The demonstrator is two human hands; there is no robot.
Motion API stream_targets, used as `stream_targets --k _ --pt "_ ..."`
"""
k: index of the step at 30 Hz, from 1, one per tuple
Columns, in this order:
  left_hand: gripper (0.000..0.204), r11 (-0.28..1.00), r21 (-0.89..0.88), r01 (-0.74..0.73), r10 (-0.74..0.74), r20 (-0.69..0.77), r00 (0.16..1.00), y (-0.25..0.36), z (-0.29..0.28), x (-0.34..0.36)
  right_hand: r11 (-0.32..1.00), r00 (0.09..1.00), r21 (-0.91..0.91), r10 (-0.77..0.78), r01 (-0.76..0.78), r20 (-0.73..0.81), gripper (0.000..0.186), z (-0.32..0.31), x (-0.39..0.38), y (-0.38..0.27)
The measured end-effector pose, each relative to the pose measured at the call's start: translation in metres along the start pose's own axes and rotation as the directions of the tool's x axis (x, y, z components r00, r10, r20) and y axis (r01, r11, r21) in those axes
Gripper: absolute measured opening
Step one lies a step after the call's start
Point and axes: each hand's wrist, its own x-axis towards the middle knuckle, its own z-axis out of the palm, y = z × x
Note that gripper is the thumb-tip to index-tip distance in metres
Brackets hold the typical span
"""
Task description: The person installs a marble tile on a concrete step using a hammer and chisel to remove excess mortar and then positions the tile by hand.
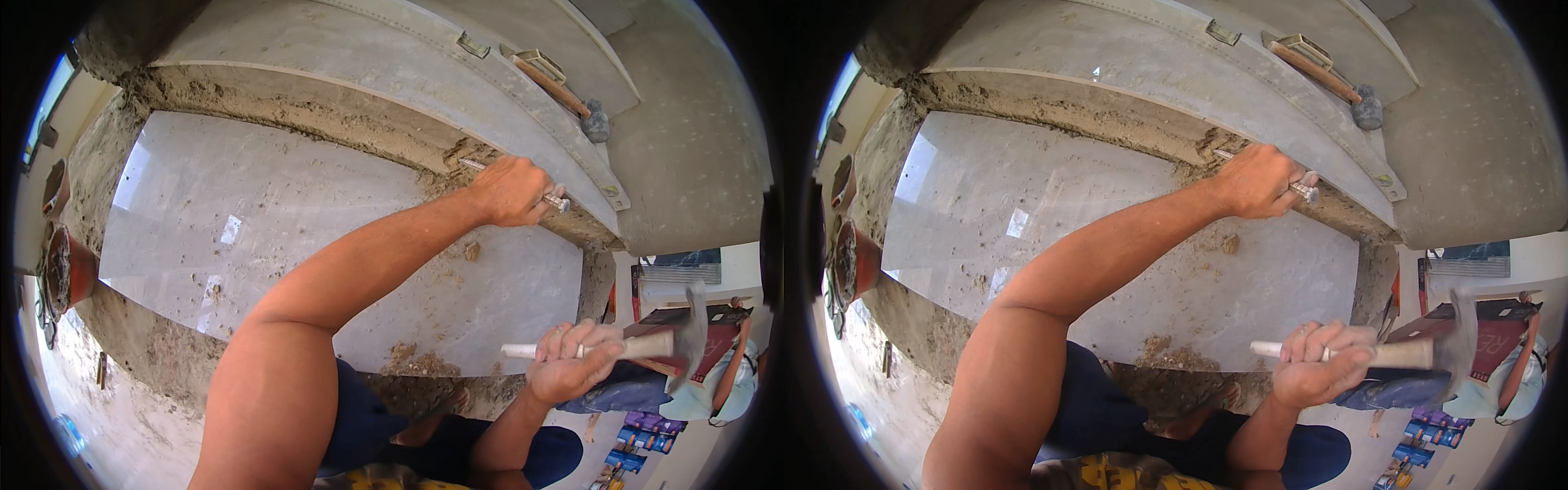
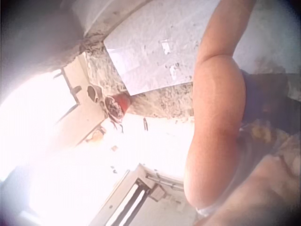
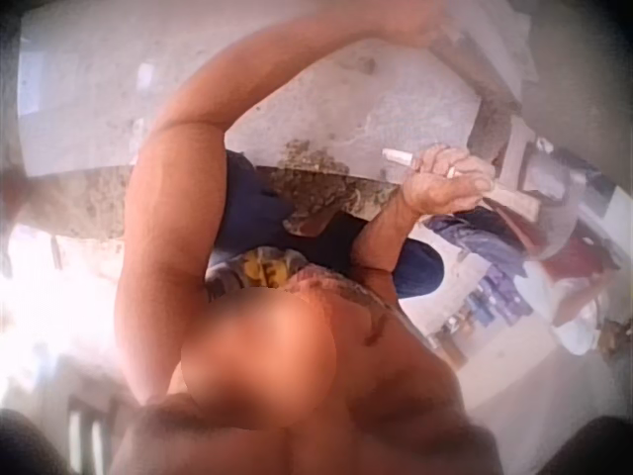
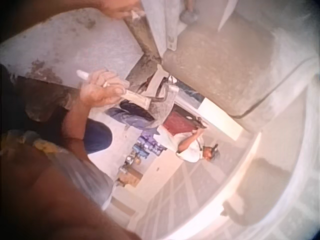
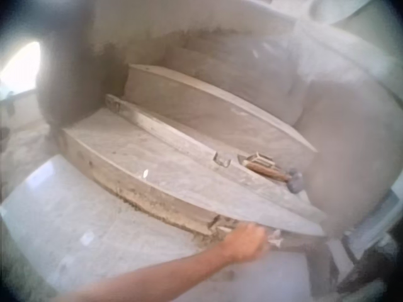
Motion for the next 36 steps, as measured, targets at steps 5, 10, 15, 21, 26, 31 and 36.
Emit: stream_targets --k 5,10,15,21,26,31,36 --pt "0.023 0.997 0.008 -0.071 0.072 -0.079 0.994 -0.005 0.006 0.001 0.942 0.966 -0.278 0.228 -0.187 0.123 0.041 -0.009 -0.001 0.043" --pt "0.024 0.998 0.053 -0.036 0.042 -0.113 0.993 -0.010 0.013 0.000 0.975 0.979 -0.101 0.202 -0.198 0.024 0.040 -0.009 0.003 0.010" --pt "0.034 0.996 0.042 -0.080 0.086 -0.181 0.980 -0.004 0.016 0.002 0.993 0.997 -0.101 -0.071 0.069 -0.019 0.040 -0.006 -0.001 0.037" --pt "0.041 0.993 0.086 -0.084 0.094 -0.115 0.989 -0.007 0.016 -0.012 0.907 0.923 -0.272 0.365 -0.323 0.120 0.038 -0.019 0.001 0.032" --pt "0.044 0.987 0.090 -0.135 0.134 0.016 0.991 -0.001 0.022 -0.023 0.946 0.952 -0.159 0.296 -0.282 0.073 0.041 -0.015 -0.007 0.023" --pt "0.049 0.982 0.106 -0.158 0.152 0.068 0.986 0.000 0.020 -0.026 0.950 0.951 -0.119 0.298 -0.287 0.087 0.043 -0.013 -0.017 0.028" --pt "0.047 0.984 0.082 -0.160 0.159 0.018 0.987 -0.008 0.012 -0.023 0.948 0.947 -0.016 0.318 -0.318 0.049 0.042 -0.006 -0.028 0.026"
